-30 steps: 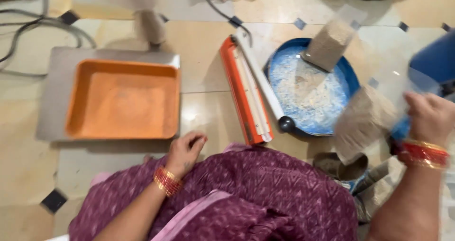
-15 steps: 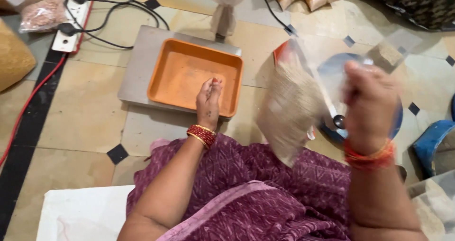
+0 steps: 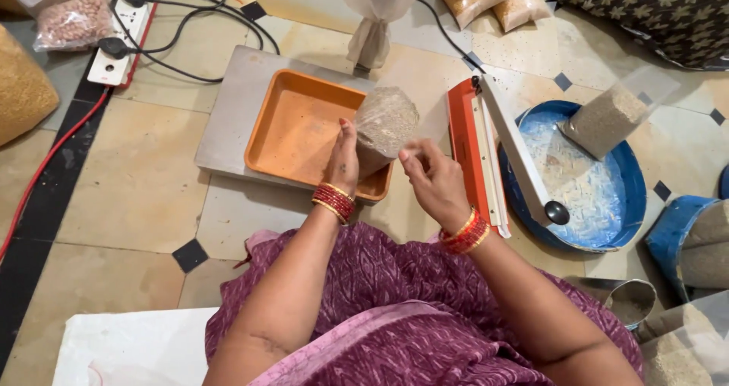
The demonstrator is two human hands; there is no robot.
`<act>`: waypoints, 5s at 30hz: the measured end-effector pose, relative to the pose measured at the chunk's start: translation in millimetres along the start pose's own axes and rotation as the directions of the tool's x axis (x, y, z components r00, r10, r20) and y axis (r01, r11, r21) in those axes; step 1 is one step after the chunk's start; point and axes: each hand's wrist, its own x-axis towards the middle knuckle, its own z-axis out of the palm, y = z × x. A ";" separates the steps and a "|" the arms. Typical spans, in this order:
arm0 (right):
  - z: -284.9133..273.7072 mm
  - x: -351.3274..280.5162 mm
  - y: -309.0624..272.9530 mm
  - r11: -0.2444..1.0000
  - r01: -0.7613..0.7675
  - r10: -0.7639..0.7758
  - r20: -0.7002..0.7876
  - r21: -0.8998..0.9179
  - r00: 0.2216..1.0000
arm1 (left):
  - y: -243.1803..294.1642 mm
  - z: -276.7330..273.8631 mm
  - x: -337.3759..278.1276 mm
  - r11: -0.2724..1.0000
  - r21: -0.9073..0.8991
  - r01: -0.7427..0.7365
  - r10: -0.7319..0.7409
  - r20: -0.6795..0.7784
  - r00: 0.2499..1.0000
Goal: Measuring and sealing bags of sesame or similar grains.
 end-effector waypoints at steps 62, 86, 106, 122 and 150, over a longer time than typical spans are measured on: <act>74.1 30.1 251.5 0.411 -0.315 0.652 -0.034 0.856 0.757 | 6.8 1.0 2.0 0.980 -0.186 0.064 -0.075 -0.053 0.996; 55.5 157.5 63.6 0.123 -0.792 0.168 0.775 0.597 0.610 | 9.1 0.2 -1.3 0.986 -0.163 0.021 -0.028 -0.043 0.999; -55.9 139.6 55.3 -0.525 -0.541 -0.066 0.602 0.657 0.796 | 4.6 -3.4 0.0 0.985 -0.170 0.019 -0.031 -0.071 0.997; 8.9 115.5 139.5 -0.100 -0.605 0.753 0.458 0.790 0.473 | 18.3 -5.1 -0.2 0.986 -0.141 0.094 -0.108 -0.093 0.990; 42.1 150.7 37.6 -0.151 -0.708 0.291 0.716 0.690 0.635 | 37.8 3.1 -16.7 0.975 -0.159 -0.157 0.154 -0.029 0.988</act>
